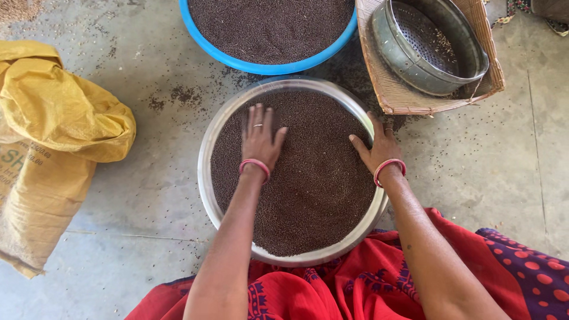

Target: The person sits on the floor and uses both hands to sift through small dark seeds in a metal bowl, picking out debris and transferring it to a nearby basket. They then move to a blue basin and continue sifting the seeds by hand.

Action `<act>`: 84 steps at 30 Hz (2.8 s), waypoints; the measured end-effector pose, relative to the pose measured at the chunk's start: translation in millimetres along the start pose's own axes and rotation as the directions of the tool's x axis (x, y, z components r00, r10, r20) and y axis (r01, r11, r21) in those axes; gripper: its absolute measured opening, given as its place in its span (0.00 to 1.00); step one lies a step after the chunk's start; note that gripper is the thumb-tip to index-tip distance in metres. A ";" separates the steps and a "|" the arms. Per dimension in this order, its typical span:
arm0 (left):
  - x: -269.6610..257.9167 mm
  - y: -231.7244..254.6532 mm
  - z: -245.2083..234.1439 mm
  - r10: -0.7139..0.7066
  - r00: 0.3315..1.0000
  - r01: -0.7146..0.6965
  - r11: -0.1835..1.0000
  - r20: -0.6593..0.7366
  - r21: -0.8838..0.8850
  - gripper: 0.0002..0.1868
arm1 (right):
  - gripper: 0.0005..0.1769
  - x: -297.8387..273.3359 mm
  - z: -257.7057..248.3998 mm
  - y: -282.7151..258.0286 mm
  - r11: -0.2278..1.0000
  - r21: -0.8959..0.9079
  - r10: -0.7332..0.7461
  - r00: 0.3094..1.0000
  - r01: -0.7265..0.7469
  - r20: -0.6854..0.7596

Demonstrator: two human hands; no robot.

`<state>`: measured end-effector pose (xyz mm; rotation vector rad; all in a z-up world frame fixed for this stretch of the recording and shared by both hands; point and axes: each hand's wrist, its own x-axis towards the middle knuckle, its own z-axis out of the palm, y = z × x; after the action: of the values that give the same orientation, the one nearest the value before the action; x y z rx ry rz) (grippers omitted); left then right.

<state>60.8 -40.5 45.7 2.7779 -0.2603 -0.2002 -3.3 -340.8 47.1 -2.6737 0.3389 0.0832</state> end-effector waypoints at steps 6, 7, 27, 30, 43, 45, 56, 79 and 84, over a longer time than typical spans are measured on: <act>-21.8 73.4 22.9 0.248 0.951 -0.266 0.961 0.185 0.080 0.35 | 0.46 -2.3 -4.8 -6.9 1.000 -0.011 -0.026 0.999 0.025 -0.022; -34.8 83.5 28.3 0.275 0.944 -0.292 0.953 0.182 0.078 0.35 | 0.46 -2.5 -5.0 -7.6 1.000 -0.005 -0.013 1.000 0.013 -0.016; -103.7 94.9 -54.3 -0.092 0.878 0.085 0.996 0.470 0.036 0.32 | 0.24 19.6 36.3 45.8 0.771 0.486 0.434 0.898 -0.411 0.072; -116.0 95.2 -40.0 0.011 0.975 -0.007 1.000 0.223 -0.015 0.35 | 0.23 23.1 63.2 54.6 0.722 0.529 0.460 0.881 -0.446 0.115; -111.9 84.5 2.2 0.030 0.995 -0.028 0.999 0.093 -0.020 0.42 | 0.20 15.6 99.5 -73.3 0.377 0.843 0.232 0.920 -0.383 0.315; -111.3 83.9 9.9 0.021 0.997 -0.026 0.996 0.068 0.082 0.43 | 0.21 18.9 72.7 -88.1 0.216 0.952 0.308 0.940 -0.217 0.145; -98.7 89.7 18.2 -0.077 0.994 0.060 0.978 0.077 0.198 0.41 | 0.25 52.9 -16.7 -33.4 -0.634 0.770 0.226 0.969 0.068 0.101; -98.8 84.4 31.5 0.026 0.998 -0.039 0.971 0.057 0.236 0.39 | 0.21 95.0 -2.5 69.4 -0.701 0.709 0.236 0.964 0.084 0.119; -100.5 80.1 38.9 0.046 0.999 -0.046 0.984 0.002 0.172 0.36 | 0.20 81.3 21.8 54.4 -0.677 0.719 0.391 0.904 0.154 0.174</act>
<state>-56.1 -106.6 48.0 2.9390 -0.3565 -0.1710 61.7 -396.9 -4.4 -0.2987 0.5317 -0.4308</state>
